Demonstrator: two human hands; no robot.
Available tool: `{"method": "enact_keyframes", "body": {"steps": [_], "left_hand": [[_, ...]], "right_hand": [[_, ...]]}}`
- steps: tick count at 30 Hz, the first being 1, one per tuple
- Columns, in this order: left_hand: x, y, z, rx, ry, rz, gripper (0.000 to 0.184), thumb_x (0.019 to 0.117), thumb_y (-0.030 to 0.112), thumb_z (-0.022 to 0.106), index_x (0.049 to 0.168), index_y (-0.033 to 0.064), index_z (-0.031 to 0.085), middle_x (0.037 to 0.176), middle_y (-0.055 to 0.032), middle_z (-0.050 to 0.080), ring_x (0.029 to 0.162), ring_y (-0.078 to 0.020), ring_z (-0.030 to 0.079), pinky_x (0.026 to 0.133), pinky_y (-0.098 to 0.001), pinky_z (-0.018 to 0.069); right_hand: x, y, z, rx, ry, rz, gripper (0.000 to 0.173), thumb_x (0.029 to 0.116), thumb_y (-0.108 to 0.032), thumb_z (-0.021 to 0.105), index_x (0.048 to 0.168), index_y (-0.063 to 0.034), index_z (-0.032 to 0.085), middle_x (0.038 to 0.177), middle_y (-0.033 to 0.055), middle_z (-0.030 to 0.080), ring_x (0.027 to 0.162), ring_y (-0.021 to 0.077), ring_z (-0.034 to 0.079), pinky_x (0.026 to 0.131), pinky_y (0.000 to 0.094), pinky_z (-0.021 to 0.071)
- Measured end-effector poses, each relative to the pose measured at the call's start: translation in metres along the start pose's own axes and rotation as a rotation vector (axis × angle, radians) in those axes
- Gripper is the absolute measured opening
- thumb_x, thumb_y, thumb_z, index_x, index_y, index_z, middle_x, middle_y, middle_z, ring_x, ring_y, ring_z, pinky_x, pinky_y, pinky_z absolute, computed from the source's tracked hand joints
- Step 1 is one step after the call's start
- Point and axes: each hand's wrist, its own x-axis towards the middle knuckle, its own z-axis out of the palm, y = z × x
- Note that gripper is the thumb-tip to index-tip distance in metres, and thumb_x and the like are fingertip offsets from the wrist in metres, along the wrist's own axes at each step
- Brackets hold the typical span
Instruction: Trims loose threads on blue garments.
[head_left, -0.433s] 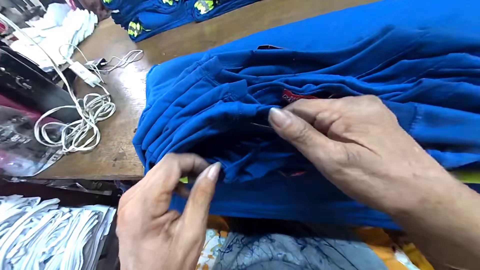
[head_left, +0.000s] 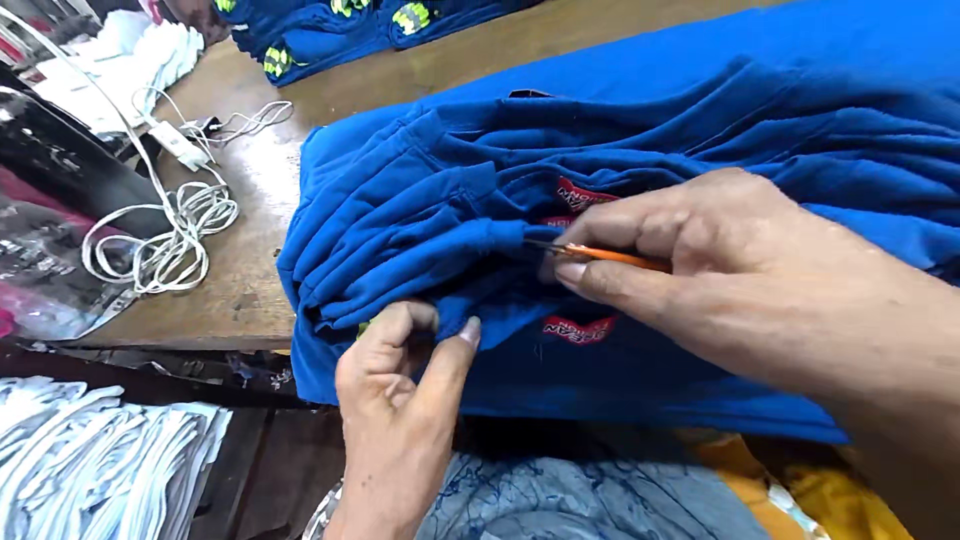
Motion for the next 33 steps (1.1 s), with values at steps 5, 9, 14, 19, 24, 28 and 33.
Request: {"method": "enact_keyframes", "body": {"steps": [5, 9, 14, 19, 24, 28, 33], "left_hand": [[-0.003, -0.016, 0.008, -0.36, 0.088, 0.066, 0.017, 0.086, 0.0, 0.075, 0.097, 0.008, 0.065, 0.075, -0.0042, 0.065, 0.062, -0.0101, 0.064, 0.056, -0.0239, 0.0572], [0.0, -0.015, 0.014, -0.45, 0.025, 0.14, 0.04, 0.0912, -0.002, 0.069, 0.127, 0.0079, 0.054, 0.095, -0.0071, 0.068, 0.082, -0.0136, 0.068, 0.075, -0.0279, 0.0608], [0.002, -0.02, 0.009, -0.474, -0.095, 0.244, 0.025, 0.0988, 0.004, 0.065, 0.123, 0.003, 0.068, 0.113, -0.0096, 0.069, 0.096, -0.0181, 0.071, 0.083, -0.034, 0.0635], [-0.009, -0.023, 0.011, -0.548, -0.078, 0.16, 0.037, 0.0879, 0.0, 0.077, 0.124, 0.0005, 0.069, 0.115, -0.0153, 0.07, 0.091, -0.0231, 0.074, 0.078, -0.0377, 0.0657], [-0.016, -0.02, 0.023, -0.617, 0.018, 0.06, 0.033, 0.0858, -0.006, 0.075, 0.116, 0.0017, 0.067, 0.111, -0.0138, 0.067, 0.082, -0.021, 0.074, 0.068, -0.0356, 0.0668], [-0.017, -0.021, 0.025, -0.469, -0.033, 0.15, 0.027, 0.092, -0.005, 0.069, 0.119, 0.002, 0.07, 0.114, -0.0121, 0.07, 0.086, -0.0197, 0.072, 0.072, -0.0321, 0.0647], [-0.013, -0.017, 0.031, -0.282, -0.033, 0.298, 0.019, 0.0988, -0.001, 0.062, 0.113, 0.0025, 0.074, 0.109, -0.0062, 0.073, 0.097, -0.0153, 0.071, 0.086, -0.0303, 0.0613]], "right_hand": [[0.017, 0.011, 0.018, 0.353, -0.003, -0.007, 0.017, 0.1032, -0.025, 0.059, 0.102, -0.0195, 0.074, 0.063, -0.008, 0.056, 0.043, 0.0013, 0.04, 0.037, 0.0168, 0.0321], [0.023, -0.005, 0.03, 0.352, 0.059, 0.054, 0.015, 0.0998, -0.022, 0.063, 0.107, -0.0203, 0.076, 0.067, -0.0081, 0.062, 0.047, 0.0028, 0.049, 0.037, 0.0174, 0.0386], [0.031, -0.009, 0.047, 0.288, 0.152, 0.099, 0.004, 0.0896, -0.02, 0.076, 0.086, -0.0205, 0.077, 0.07, -0.0092, 0.068, 0.059, 0.0009, 0.061, 0.045, 0.0177, 0.045], [0.019, -0.003, 0.033, 0.39, 0.176, -0.07, 0.005, 0.0962, -0.018, 0.068, 0.093, -0.0156, 0.07, 0.064, -0.0088, 0.057, 0.047, -0.0006, 0.046, 0.039, 0.0151, 0.0379], [-0.014, 0.017, 0.009, 0.11, -0.183, -0.351, 0.011, 0.0941, -0.02, 0.061, 0.093, -0.0137, 0.07, 0.074, -0.0068, 0.062, 0.061, 0.0004, 0.054, 0.051, 0.0191, 0.043], [-0.031, 0.028, -0.001, 0.12, -0.386, -0.355, 0.021, 0.1036, -0.021, 0.053, 0.099, -0.0085, 0.068, 0.076, 0.0012, 0.062, 0.063, 0.0098, 0.057, 0.053, 0.0292, 0.0444], [-0.018, 0.024, -0.012, 0.061, -0.015, -0.157, 0.012, 0.0979, -0.026, 0.06, 0.099, -0.017, 0.068, 0.074, -0.0126, 0.058, 0.061, -0.007, 0.051, 0.052, 0.0113, 0.0407]]}}
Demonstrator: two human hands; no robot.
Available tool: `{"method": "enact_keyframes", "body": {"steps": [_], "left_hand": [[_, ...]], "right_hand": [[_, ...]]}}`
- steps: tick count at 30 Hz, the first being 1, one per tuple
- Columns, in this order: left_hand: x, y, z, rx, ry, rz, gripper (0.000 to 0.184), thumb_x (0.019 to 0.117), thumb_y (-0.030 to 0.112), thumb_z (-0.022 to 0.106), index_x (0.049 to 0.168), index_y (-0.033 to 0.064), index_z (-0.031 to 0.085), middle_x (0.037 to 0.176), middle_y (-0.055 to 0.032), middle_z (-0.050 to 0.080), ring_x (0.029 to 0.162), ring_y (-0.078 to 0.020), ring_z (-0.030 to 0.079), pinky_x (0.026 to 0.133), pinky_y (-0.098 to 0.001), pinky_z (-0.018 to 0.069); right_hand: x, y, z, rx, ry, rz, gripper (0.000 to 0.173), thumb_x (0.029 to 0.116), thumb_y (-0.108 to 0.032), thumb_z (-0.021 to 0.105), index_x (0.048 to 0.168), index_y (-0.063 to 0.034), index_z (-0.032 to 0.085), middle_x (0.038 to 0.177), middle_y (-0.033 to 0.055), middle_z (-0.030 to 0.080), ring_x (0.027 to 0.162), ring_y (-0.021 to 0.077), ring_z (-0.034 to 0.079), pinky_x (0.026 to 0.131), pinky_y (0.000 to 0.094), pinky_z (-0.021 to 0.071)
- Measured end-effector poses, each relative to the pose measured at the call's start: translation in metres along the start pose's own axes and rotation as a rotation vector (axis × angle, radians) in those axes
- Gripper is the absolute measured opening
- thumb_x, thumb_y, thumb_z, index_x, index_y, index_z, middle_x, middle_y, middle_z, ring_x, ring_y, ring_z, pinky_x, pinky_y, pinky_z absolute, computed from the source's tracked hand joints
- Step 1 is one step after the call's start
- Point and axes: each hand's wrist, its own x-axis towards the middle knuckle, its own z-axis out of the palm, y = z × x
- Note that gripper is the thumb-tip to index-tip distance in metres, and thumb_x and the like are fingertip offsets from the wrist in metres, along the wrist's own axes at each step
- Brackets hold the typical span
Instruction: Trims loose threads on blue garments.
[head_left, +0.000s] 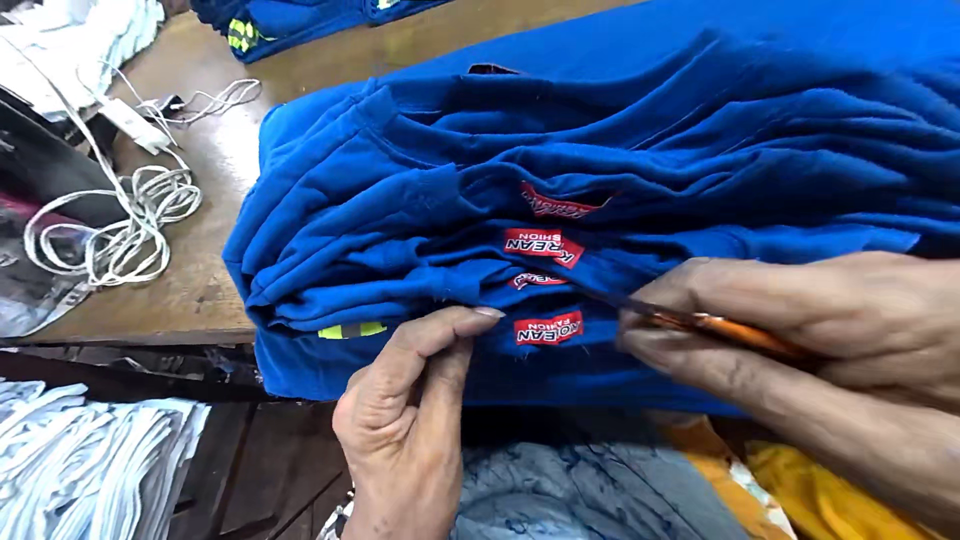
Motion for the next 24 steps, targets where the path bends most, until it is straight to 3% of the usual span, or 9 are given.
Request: {"method": "enact_keyframes", "body": {"steps": [4, 7, 9, 14, 17, 20, 24], "left_hand": [[-0.003, 0.001, 0.005, -0.151, -0.023, -0.121, 0.02, 0.0951, -0.001, 0.068, 0.114, -0.0004, 0.072, 0.106, -0.0114, 0.073, 0.086, -0.0199, 0.074, 0.076, -0.0347, 0.066], [-0.008, -0.001, 0.012, -0.237, 0.027, -0.228, 0.02, 0.0885, -0.003, 0.075, 0.108, -0.0007, 0.073, 0.098, -0.0136, 0.073, 0.076, -0.0188, 0.073, 0.064, -0.0313, 0.065], [-0.01, -0.002, 0.012, -0.236, 0.027, -0.232, 0.02, 0.0863, -0.004, 0.076, 0.105, -0.0001, 0.073, 0.094, -0.0133, 0.073, 0.071, -0.0176, 0.071, 0.062, -0.0295, 0.0637], [-0.006, 0.0, 0.011, -0.203, 0.017, -0.19, 0.024, 0.0828, -0.007, 0.078, 0.105, 0.001, 0.074, 0.093, -0.0105, 0.073, 0.069, -0.0142, 0.07, 0.061, -0.0264, 0.0628], [-0.007, 0.0, 0.01, -0.179, -0.002, -0.163, 0.025, 0.0835, -0.006, 0.078, 0.107, 0.0014, 0.073, 0.096, -0.0095, 0.073, 0.071, -0.015, 0.071, 0.062, -0.0273, 0.0642], [-0.01, -0.001, 0.008, -0.195, -0.01, -0.181, 0.022, 0.0868, -0.006, 0.075, 0.108, 0.0009, 0.072, 0.098, -0.01, 0.073, 0.078, -0.0171, 0.073, 0.07, -0.0311, 0.0658], [-0.012, -0.001, 0.01, -0.271, 0.005, -0.22, 0.019, 0.0901, -0.003, 0.072, 0.109, 0.0006, 0.072, 0.099, -0.0093, 0.073, 0.084, -0.0157, 0.073, 0.075, -0.0312, 0.0652]], "right_hand": [[-0.01, -0.008, 0.006, 0.14, 0.013, 0.144, 0.009, 0.0985, -0.026, 0.064, 0.097, -0.0175, 0.064, 0.071, -0.0116, 0.058, 0.056, -0.0051, 0.05, 0.047, 0.0126, 0.0422], [-0.02, -0.01, 0.038, 0.302, 0.126, 0.244, 0.012, 0.0941, -0.028, 0.072, 0.088, -0.0185, 0.068, 0.065, -0.011, 0.057, 0.051, -0.0026, 0.048, 0.043, 0.0145, 0.039], [-0.02, -0.011, 0.054, 0.34, 0.201, 0.282, 0.008, 0.0922, -0.027, 0.072, 0.09, -0.0192, 0.072, 0.065, -0.0113, 0.057, 0.05, -0.0017, 0.047, 0.042, 0.0143, 0.0379], [-0.007, -0.018, 0.073, 0.443, 0.347, 0.329, 0.012, 0.0864, -0.029, 0.08, 0.086, -0.0188, 0.073, 0.059, -0.0098, 0.054, 0.044, 0.0001, 0.041, 0.038, 0.0143, 0.0338], [0.0, -0.022, 0.078, 0.454, 0.391, 0.325, 0.007, 0.0907, -0.018, 0.076, 0.085, -0.015, 0.073, 0.061, -0.0061, 0.059, 0.044, 0.0027, 0.047, 0.038, 0.016, 0.038], [-0.003, -0.017, 0.081, 0.332, 0.394, 0.165, 0.005, 0.0897, -0.009, 0.07, 0.087, -0.0118, 0.072, 0.067, -0.0089, 0.061, 0.054, -0.0021, 0.054, 0.046, 0.0122, 0.0445], [-0.011, -0.009, 0.079, 0.099, 0.383, -0.008, 0.004, 0.0859, -0.01, 0.067, 0.085, -0.0094, 0.071, 0.074, -0.0085, 0.064, 0.064, -0.0063, 0.055, 0.054, 0.0088, 0.0459]]}}
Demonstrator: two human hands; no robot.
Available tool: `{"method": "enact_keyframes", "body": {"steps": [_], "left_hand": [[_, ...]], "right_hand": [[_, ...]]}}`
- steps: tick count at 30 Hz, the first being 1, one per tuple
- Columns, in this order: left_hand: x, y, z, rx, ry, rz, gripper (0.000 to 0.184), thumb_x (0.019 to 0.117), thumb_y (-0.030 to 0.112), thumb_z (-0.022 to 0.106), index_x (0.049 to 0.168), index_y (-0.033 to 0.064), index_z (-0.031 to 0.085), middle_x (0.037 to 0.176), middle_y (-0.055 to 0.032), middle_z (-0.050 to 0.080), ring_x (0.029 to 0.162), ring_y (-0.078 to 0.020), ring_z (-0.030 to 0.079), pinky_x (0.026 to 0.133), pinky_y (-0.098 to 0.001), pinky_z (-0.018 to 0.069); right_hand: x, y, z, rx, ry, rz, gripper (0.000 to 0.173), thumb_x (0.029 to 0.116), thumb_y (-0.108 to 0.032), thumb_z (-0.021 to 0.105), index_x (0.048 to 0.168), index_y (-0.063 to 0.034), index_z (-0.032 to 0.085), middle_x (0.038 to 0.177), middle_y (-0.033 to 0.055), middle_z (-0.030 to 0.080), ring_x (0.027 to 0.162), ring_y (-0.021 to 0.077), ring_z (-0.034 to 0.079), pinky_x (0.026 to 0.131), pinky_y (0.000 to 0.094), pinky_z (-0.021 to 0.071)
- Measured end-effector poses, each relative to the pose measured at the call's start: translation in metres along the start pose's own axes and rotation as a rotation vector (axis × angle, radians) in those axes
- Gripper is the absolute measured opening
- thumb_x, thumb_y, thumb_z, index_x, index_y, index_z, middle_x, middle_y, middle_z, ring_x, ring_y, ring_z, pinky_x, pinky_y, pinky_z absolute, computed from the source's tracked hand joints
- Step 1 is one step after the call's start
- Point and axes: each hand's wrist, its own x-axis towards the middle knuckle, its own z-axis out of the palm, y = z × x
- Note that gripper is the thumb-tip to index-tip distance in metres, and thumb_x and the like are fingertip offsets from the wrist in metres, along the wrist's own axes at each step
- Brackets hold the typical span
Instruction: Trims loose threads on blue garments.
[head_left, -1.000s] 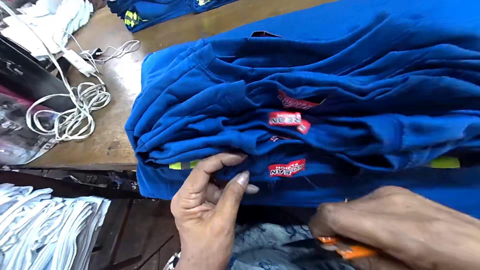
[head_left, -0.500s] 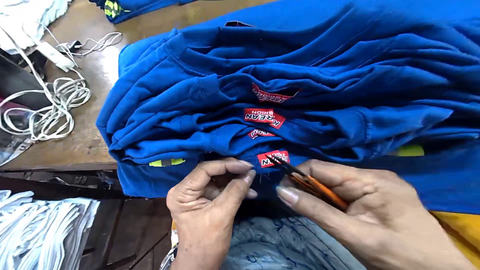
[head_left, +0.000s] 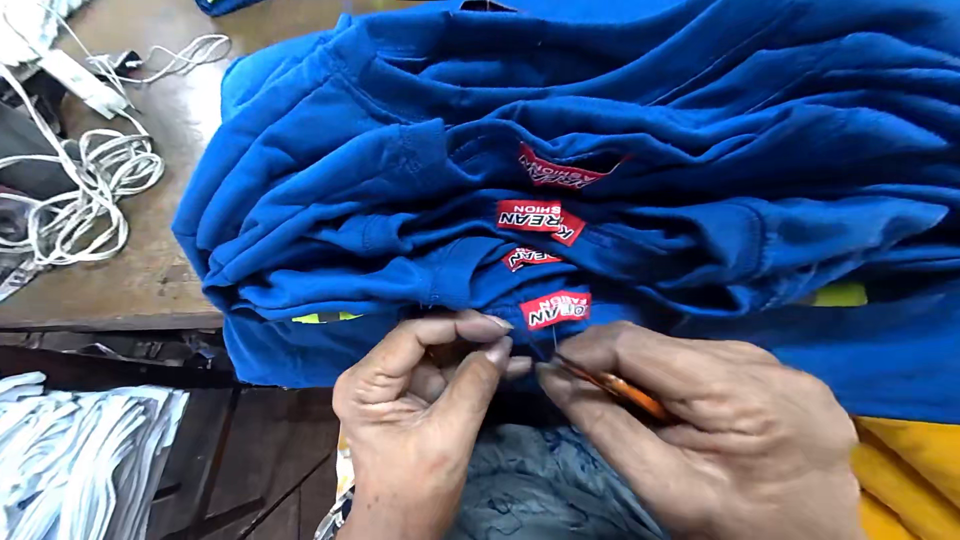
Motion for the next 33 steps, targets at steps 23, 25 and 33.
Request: {"method": "enact_keyframes", "body": {"steps": [23, 25, 33], "left_hand": [[0.005, 0.011, 0.007, -0.071, 0.076, -0.141, 0.026, 0.086, -0.007, 0.074, 0.111, -0.0011, 0.071, 0.1, -0.0144, 0.072, 0.077, -0.0191, 0.074, 0.068, -0.0332, 0.0659], [0.005, 0.013, 0.006, -0.061, 0.063, -0.133, 0.028, 0.0863, -0.008, 0.074, 0.113, -0.0017, 0.07, 0.101, -0.0149, 0.071, 0.077, -0.0194, 0.074, 0.068, -0.0338, 0.0662], [0.004, 0.014, 0.004, -0.006, 0.054, -0.096, 0.03, 0.0846, -0.01, 0.074, 0.113, -0.0023, 0.069, 0.102, -0.0154, 0.072, 0.075, -0.0203, 0.074, 0.07, -0.0348, 0.0666]], "right_hand": [[-0.014, 0.012, -0.043, -0.672, -0.034, -0.218, 0.037, 0.1075, -0.029, 0.049, 0.129, -0.0035, 0.065, 0.09, 0.014, 0.061, 0.077, 0.0262, 0.056, 0.065, 0.0402, 0.0417], [-0.011, 0.014, -0.042, -0.673, -0.041, -0.246, 0.037, 0.1074, -0.028, 0.048, 0.128, -0.0034, 0.066, 0.091, 0.0141, 0.061, 0.078, 0.0267, 0.057, 0.065, 0.0407, 0.0427], [-0.015, 0.004, -0.051, -0.659, -0.107, -0.203, 0.037, 0.1072, -0.03, 0.048, 0.13, -0.0055, 0.065, 0.091, 0.0134, 0.062, 0.077, 0.0251, 0.057, 0.064, 0.039, 0.0429]]}}
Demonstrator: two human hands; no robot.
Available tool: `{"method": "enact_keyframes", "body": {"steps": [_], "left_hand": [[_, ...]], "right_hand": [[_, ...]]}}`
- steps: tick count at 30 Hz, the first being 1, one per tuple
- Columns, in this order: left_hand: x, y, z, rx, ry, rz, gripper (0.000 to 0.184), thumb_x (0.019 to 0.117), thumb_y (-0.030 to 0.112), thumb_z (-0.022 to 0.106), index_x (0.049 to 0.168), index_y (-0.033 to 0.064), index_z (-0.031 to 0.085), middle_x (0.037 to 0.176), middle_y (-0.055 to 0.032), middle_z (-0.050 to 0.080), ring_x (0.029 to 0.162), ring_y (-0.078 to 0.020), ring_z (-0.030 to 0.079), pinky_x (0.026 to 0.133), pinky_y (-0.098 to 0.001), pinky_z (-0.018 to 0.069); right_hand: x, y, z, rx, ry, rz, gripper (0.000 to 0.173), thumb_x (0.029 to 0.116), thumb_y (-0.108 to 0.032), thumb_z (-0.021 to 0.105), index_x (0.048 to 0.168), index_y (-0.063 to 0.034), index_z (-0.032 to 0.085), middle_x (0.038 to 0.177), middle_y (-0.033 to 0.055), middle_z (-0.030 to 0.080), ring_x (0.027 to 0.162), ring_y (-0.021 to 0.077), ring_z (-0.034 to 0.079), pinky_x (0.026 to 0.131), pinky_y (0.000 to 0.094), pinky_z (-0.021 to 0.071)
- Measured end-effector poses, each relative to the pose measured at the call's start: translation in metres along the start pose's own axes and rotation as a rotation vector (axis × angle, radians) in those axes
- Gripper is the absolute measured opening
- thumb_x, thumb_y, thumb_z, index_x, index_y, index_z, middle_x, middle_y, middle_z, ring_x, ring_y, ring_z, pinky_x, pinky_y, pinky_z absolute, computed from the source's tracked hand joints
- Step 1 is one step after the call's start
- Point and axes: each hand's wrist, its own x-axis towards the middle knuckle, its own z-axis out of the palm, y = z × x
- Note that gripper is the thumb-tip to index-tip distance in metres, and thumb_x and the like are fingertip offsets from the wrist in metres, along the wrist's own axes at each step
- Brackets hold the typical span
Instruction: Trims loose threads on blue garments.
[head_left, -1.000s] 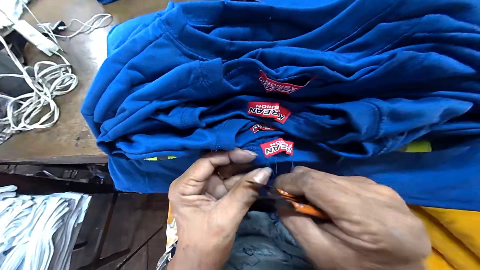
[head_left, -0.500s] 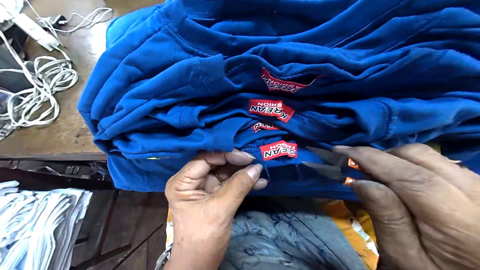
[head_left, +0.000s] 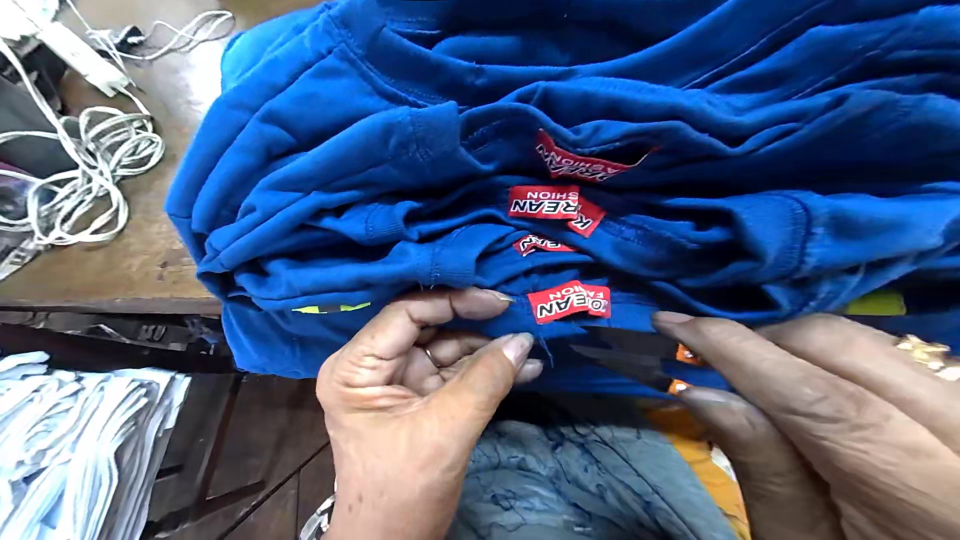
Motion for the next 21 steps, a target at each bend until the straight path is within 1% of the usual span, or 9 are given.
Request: {"method": "enact_keyframes", "body": {"steps": [2, 6, 12, 15, 18, 21], "left_hand": [[0.0, 0.0, 0.0, 0.015, -0.003, 0.01, 0.031, 0.0843, -0.01, 0.075, 0.114, -0.0026, 0.069, 0.102, -0.0151, 0.072, 0.075, -0.0203, 0.073, 0.07, -0.0345, 0.0666], [0.001, 0.002, 0.002, 0.027, 0.002, 0.016, 0.033, 0.0829, -0.011, 0.075, 0.114, -0.0027, 0.068, 0.1, -0.0146, 0.072, 0.075, -0.0199, 0.074, 0.069, -0.0333, 0.0665], [0.0, 0.002, 0.0, 0.042, -0.012, 0.015, 0.032, 0.0834, -0.011, 0.075, 0.114, -0.002, 0.068, 0.104, -0.0141, 0.072, 0.075, -0.0193, 0.074, 0.07, -0.0327, 0.0662], [0.0, 0.001, 0.0, 0.059, -0.01, 0.015, 0.032, 0.0829, -0.011, 0.075, 0.113, -0.0022, 0.069, 0.104, -0.0141, 0.072, 0.075, -0.0188, 0.073, 0.07, -0.0318, 0.0659], [0.0, 0.002, 0.0, 0.057, -0.008, 0.008, 0.032, 0.0835, -0.011, 0.074, 0.114, -0.0026, 0.069, 0.106, -0.0147, 0.072, 0.076, -0.0202, 0.074, 0.071, -0.0338, 0.0663], [-0.001, 0.003, 0.001, 0.058, -0.01, 0.001, 0.026, 0.088, -0.011, 0.068, 0.113, -0.0032, 0.068, 0.11, -0.0154, 0.072, 0.077, -0.0224, 0.075, 0.073, -0.0374, 0.0671]], "right_hand": [[-0.001, -0.001, -0.002, -0.02, -0.017, 0.008, 0.038, 0.1073, -0.03, 0.048, 0.131, -0.0051, 0.064, 0.091, 0.0138, 0.06, 0.076, 0.0258, 0.056, 0.063, 0.0394, 0.0421], [0.004, -0.003, 0.009, -0.008, 0.045, -0.015, 0.035, 0.1069, -0.029, 0.05, 0.126, -0.0045, 0.066, 0.087, 0.0124, 0.06, 0.075, 0.0249, 0.055, 0.064, 0.0392, 0.0406], [0.009, -0.004, 0.016, 0.001, 0.053, -0.041, 0.035, 0.107, -0.028, 0.049, 0.124, -0.0028, 0.068, 0.087, 0.013, 0.061, 0.075, 0.0254, 0.056, 0.064, 0.0397, 0.0414], [0.01, -0.006, 0.018, 0.0, 0.072, -0.04, 0.034, 0.1069, -0.027, 0.049, 0.121, -0.003, 0.068, 0.085, 0.0128, 0.06, 0.073, 0.0251, 0.055, 0.061, 0.039, 0.0408], [0.01, -0.006, 0.019, -0.013, 0.091, -0.04, 0.031, 0.1061, -0.024, 0.051, 0.118, -0.0029, 0.069, 0.085, 0.013, 0.061, 0.072, 0.0252, 0.056, 0.061, 0.0391, 0.0407], [0.01, -0.006, 0.018, -0.028, 0.079, -0.049, 0.03, 0.1055, -0.023, 0.051, 0.115, -0.0024, 0.07, 0.082, 0.0126, 0.059, 0.07, 0.0255, 0.054, 0.06, 0.0397, 0.0396]]}}
